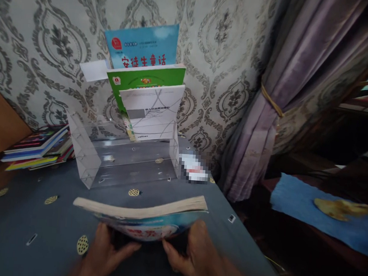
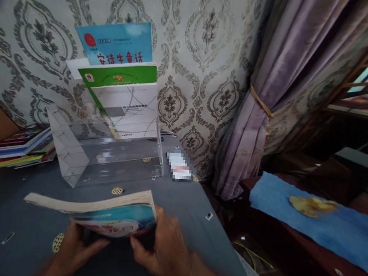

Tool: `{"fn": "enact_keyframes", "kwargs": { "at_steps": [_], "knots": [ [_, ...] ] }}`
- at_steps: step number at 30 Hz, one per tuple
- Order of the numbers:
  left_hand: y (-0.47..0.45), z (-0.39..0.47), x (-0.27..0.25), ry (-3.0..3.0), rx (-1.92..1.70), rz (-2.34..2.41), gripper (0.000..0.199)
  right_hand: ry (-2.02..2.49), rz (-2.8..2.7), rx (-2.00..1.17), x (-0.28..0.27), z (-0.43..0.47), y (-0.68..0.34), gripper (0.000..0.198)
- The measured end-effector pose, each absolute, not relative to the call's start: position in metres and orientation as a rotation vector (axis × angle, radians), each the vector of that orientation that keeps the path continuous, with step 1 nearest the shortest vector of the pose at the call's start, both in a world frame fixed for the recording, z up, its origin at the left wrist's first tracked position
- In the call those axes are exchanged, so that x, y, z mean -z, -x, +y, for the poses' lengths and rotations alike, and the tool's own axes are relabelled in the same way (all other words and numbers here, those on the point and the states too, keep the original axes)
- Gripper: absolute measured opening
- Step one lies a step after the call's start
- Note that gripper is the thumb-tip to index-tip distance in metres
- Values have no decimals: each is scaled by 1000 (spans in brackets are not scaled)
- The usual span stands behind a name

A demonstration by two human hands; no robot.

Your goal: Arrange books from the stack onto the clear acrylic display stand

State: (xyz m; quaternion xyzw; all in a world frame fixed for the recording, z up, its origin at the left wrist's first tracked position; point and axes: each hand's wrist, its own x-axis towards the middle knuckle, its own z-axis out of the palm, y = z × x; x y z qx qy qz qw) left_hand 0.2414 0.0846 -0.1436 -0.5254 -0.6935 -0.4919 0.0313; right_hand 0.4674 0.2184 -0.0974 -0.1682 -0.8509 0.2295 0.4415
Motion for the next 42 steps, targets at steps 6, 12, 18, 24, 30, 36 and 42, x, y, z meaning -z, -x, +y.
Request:
{"fn": "enact_keyframes", "kwargs": {
  "at_steps": [6, 12, 18, 24, 30, 36, 42],
  "knots": [
    [-241, 85, 141, 1668, 1510, -2196, 41, 463, -2100, -509, 100, 219, -467, 20],
    [-247, 94, 130, 1649, 1619, -2181, 49, 540, -2157, -677, 97, 219, -467, 21],
    [-250, 96, 116, 1794, 1658, -2230, 45, 513, -2162, -772, 95, 219, -464, 25],
    [-252, 98, 112, 1804, 1694, -2271, 50, 623, -2147, -628, 97, 218, -463, 26],
    [-254, 100, 108, 1845, 1748, -2203, 56, 652, -2131, -685, 102, 219, -461, 27],
    [-255, 101, 108, 1815, 1701, -2224, 68, 722, -2104, -726, 101, 221, -459, 32],
    [-257, 98, 103, 1829, 1737, -2234, 72, 724, -2109, -688, 99, 218, -458, 33]
  ]
}}
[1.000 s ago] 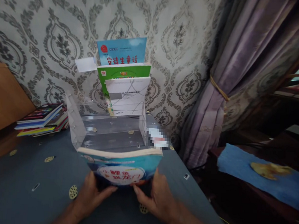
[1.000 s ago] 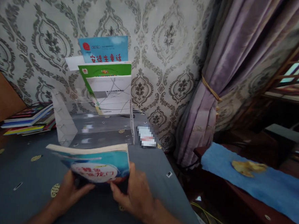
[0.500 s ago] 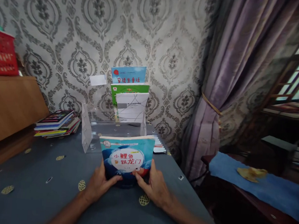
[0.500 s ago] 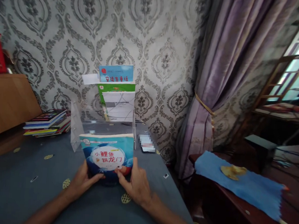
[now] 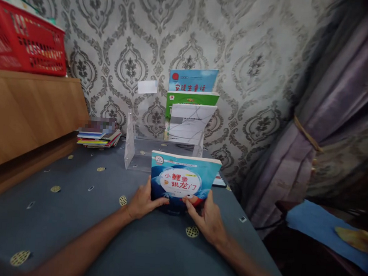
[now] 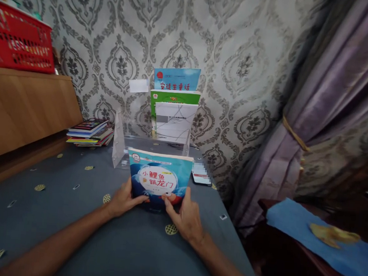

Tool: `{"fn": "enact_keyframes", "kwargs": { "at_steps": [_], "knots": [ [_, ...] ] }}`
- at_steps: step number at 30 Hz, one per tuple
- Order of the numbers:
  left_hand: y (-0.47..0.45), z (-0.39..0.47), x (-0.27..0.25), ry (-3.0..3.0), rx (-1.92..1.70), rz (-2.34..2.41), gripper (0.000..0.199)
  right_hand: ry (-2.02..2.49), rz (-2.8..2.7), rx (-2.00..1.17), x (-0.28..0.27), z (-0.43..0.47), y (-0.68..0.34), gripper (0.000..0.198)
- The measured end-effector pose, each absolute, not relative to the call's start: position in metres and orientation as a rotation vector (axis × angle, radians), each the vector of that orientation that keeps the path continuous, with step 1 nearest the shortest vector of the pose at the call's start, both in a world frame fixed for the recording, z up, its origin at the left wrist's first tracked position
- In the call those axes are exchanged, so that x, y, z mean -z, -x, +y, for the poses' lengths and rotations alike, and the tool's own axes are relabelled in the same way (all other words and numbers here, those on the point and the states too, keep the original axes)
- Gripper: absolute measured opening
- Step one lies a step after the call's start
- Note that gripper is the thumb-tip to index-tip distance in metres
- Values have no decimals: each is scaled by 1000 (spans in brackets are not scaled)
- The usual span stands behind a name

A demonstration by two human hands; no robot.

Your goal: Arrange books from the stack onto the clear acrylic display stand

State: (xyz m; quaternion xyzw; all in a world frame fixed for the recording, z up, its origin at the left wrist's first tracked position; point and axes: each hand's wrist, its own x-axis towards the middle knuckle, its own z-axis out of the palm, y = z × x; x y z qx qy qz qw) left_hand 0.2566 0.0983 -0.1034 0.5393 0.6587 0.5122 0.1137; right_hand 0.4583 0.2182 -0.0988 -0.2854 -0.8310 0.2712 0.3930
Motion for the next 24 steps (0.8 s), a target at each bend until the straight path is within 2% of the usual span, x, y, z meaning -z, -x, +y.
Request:
{"fn": "enact_keyframes", "kwargs": {
  "at_steps": [24],
  "knots": [
    [-250, 100, 111, -1620, -1516, 1960, 61, 737, -2228, -618, 98, 217, -462, 31]
  ]
}}
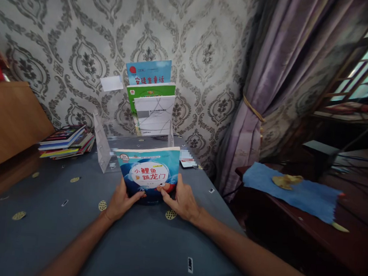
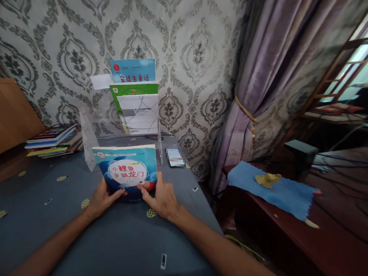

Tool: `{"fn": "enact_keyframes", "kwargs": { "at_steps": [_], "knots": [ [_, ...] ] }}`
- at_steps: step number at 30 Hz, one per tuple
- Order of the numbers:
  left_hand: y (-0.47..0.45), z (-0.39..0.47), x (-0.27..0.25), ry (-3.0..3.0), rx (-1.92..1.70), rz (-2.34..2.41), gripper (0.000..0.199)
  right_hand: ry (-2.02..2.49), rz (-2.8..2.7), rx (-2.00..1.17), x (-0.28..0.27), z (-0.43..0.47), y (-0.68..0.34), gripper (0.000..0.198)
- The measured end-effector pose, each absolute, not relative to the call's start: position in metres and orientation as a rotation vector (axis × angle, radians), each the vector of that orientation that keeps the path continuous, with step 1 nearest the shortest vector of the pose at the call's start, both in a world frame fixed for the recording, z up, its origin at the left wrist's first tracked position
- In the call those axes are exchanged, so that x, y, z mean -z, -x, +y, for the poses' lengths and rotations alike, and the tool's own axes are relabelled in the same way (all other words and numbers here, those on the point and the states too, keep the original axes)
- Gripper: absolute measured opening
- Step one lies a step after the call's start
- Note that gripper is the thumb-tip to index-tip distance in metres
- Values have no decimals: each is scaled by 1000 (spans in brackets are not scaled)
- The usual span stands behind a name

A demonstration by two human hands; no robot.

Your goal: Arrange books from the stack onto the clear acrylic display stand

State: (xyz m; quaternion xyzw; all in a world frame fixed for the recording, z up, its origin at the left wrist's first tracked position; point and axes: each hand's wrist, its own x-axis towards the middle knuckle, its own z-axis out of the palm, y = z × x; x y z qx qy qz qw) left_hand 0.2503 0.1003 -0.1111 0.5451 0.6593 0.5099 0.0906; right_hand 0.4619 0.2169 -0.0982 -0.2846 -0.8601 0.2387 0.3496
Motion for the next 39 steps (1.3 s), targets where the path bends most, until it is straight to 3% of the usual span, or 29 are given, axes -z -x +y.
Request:
{"fn": "enact_keyframes", "kwargs": {
  "at_steps": [15, 23, 39],
  "knots": [
    [-250, 100, 109, -1560, -1473, 1955, 53, 689, -2190, -782, 95, 219, -461, 25],
    [-251, 101, 108, -1566, -1487, 1947, 57, 767, -2221, -624, 102, 220, -461, 29],
    [-252, 103, 110, -1605, -1477, 1923, 67, 775, -2146, -666, 105, 219, -457, 30]
  ]
}}
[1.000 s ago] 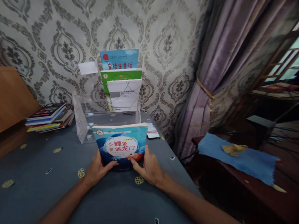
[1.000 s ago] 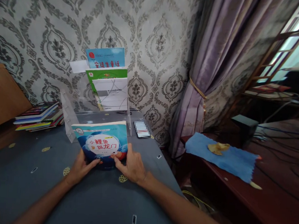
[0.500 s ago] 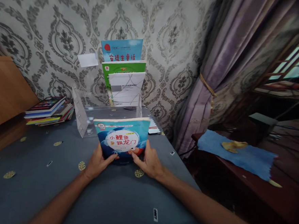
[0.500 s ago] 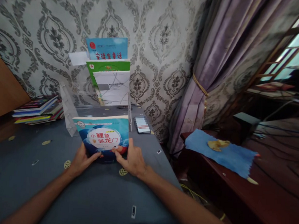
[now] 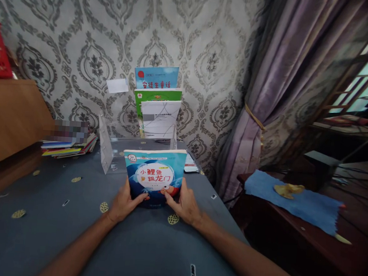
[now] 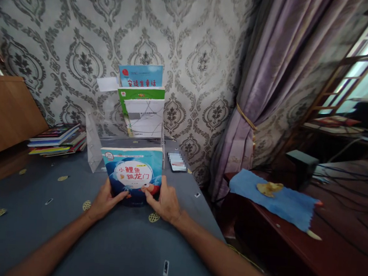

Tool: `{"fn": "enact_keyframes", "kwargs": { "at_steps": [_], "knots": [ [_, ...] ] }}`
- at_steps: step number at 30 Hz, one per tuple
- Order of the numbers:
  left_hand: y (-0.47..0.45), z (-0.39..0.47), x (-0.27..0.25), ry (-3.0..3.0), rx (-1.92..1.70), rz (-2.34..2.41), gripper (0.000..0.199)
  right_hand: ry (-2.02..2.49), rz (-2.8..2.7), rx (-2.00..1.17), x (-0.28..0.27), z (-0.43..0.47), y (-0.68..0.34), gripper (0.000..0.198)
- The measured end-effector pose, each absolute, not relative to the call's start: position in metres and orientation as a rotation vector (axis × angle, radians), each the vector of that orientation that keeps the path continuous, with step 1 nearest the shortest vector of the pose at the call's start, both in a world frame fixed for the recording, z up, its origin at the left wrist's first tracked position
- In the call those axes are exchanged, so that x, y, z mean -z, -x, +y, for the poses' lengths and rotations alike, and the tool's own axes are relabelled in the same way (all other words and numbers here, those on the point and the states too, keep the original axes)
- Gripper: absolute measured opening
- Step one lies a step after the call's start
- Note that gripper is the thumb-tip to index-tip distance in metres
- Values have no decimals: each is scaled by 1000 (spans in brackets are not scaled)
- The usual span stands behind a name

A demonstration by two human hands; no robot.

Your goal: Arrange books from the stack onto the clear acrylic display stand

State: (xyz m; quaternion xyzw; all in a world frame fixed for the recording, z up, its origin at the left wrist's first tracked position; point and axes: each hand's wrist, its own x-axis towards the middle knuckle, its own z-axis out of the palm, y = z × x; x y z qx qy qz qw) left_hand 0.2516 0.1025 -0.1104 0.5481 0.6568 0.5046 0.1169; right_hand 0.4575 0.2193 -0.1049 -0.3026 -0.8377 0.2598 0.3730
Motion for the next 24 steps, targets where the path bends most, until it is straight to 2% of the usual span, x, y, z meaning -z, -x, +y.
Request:
{"fn": "enact_keyframes", "kwargs": {
  "at_steps": [11, 24],
  "knots": [
    [-256, 102, 102, -1572, -1504, 1970, 71, 749, -2082, -590, 105, 217, -452, 33],
    [-255, 106, 111, -1492, -1458, 1994, 73, 708, -2045, -691, 107, 219, -453, 27]
  ]
}}
